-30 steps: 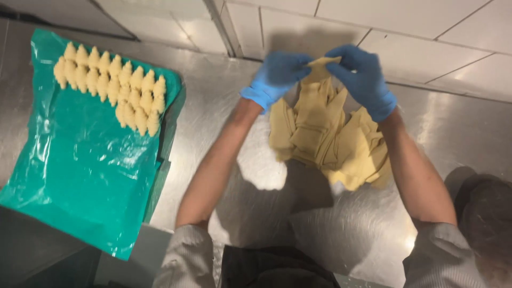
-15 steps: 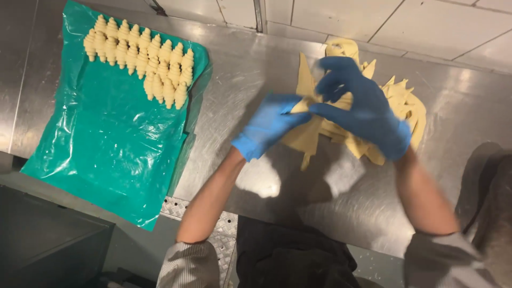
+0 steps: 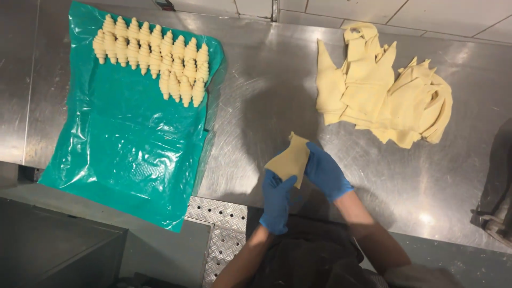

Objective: Rolling triangular pieces of dough into croissant shapes and placing them on a tray.

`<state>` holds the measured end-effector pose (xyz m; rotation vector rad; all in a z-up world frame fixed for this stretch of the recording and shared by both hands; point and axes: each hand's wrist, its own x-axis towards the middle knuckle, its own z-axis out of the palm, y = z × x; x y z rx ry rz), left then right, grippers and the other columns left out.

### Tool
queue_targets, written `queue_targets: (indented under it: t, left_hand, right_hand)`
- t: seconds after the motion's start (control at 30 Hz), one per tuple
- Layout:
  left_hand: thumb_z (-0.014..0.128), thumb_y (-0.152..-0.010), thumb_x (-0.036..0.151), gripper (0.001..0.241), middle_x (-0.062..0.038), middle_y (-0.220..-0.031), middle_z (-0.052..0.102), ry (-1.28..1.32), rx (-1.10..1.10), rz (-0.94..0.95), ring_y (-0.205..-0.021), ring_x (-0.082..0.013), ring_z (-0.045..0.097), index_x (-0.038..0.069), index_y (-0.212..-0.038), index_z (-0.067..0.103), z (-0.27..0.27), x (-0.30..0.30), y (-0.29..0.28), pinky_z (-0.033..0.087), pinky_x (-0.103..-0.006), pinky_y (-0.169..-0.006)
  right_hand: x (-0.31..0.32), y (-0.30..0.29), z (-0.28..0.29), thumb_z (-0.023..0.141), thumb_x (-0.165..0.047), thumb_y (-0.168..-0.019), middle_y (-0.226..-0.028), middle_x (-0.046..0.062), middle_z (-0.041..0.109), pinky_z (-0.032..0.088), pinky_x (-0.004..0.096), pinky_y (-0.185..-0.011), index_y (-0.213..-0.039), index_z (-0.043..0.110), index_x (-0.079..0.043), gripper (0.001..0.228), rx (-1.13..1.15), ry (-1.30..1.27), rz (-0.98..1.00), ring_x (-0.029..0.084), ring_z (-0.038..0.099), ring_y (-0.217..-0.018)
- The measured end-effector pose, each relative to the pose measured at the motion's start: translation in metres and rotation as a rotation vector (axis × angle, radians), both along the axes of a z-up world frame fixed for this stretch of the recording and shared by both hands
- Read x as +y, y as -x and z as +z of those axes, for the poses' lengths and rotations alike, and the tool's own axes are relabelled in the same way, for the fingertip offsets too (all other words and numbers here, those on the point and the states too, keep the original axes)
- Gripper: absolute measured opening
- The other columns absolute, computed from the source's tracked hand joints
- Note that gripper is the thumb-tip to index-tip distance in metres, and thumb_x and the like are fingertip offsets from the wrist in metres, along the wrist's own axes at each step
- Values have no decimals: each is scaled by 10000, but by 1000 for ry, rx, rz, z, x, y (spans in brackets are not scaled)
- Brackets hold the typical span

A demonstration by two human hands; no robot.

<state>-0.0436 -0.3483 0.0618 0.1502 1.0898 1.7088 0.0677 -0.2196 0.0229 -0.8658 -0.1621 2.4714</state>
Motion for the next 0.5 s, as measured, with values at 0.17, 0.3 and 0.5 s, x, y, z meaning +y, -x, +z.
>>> queue_targets:
  t: [0.17, 0.3, 0.5]
  left_hand:
    - [666, -895, -60, 471, -126, -1283, 665, 26, -137, 157, -1145, -198, 665, -38, -1343, 520, -43, -28, -13, 531, -324, -974]
    - [672, -898, -13, 436, -106, -1237, 678, 176, -254, 171, -1103, -199, 672, -7, -1317, 550, -94, -49, -19, 559, -336, -946]
    - [757, -931, 182, 482, -157, -1277, 691, 300, 641, -465, -1174, -286, 645, 48, -1360, 584, -105, -129, 9, 541, -396, -994]
  right_hand:
    - [2, 39, -3, 576, -152, -1021, -1185, 119, 671, 544, 338, -949, -1373, 557, 13, 389, -237, -138, 44, 218, 664, -1090]
    - [5, 58, -54, 563, -35, -944, -1123, 142, 696, 605, 399, -861, -1314, 551, -10, 370, -371, -351, 120, 257, 720, -966]
    - [11, 56, -92, 616, -62, -965, -1042, 139, 760, 632, 361, -814, -1173, 677, 55, 246, -478, -539, 328, 227, 752, -904]
